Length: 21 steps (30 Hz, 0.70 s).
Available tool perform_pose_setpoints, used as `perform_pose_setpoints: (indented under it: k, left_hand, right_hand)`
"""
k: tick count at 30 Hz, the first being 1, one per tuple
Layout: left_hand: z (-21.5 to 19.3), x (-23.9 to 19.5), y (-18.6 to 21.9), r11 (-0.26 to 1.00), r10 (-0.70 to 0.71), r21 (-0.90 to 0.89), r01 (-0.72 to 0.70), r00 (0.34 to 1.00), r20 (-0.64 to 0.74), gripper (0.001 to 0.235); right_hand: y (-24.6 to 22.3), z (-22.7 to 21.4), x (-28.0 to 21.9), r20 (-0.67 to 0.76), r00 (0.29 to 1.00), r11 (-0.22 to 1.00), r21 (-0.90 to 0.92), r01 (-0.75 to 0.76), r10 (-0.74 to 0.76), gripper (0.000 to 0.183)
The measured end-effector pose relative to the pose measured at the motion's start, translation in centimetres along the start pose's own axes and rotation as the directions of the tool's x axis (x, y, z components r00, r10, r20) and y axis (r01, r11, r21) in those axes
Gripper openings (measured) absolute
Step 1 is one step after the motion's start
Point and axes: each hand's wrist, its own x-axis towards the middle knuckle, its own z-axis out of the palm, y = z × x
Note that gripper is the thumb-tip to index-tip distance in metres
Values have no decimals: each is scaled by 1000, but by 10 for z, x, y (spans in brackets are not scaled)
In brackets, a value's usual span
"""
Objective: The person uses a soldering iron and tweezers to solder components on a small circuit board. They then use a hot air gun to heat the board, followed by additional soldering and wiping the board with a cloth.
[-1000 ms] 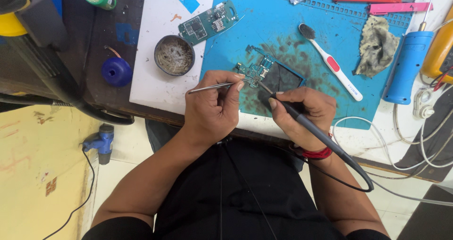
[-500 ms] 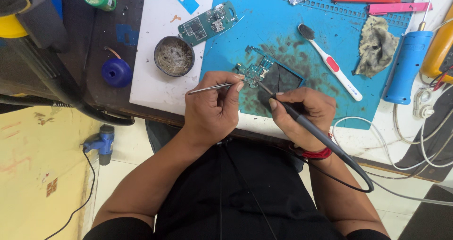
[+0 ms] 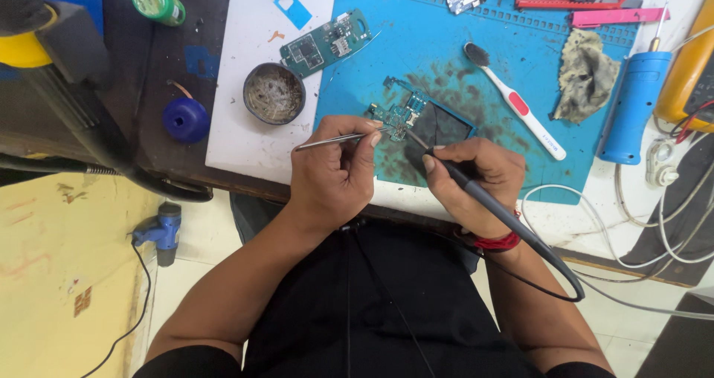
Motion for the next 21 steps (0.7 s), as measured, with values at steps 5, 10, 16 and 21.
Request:
perform_pose_setpoints:
  k: [5,10,16,21]
  left_hand:
    - [1,0,2,999,-17,38,18,1000,-26,11]
    - [2,0,6,999,-31,15,32,999,-32,11]
    - [1,2,8,995,-98,-36,97,995,-19,12]
    - [3,3,8,988,-116,-103,113,993,-25,16]
  right_hand:
    - [4,-1,-3,-36,999,999,34,13,-12,12]
    - [1,1,-6,-104,994,992,126,0,13,12]
    - [-14,7,-11,-11,839,483,822,-303,545,22]
    - [-29,5,-6,-140,989,989,136,56,-36,26]
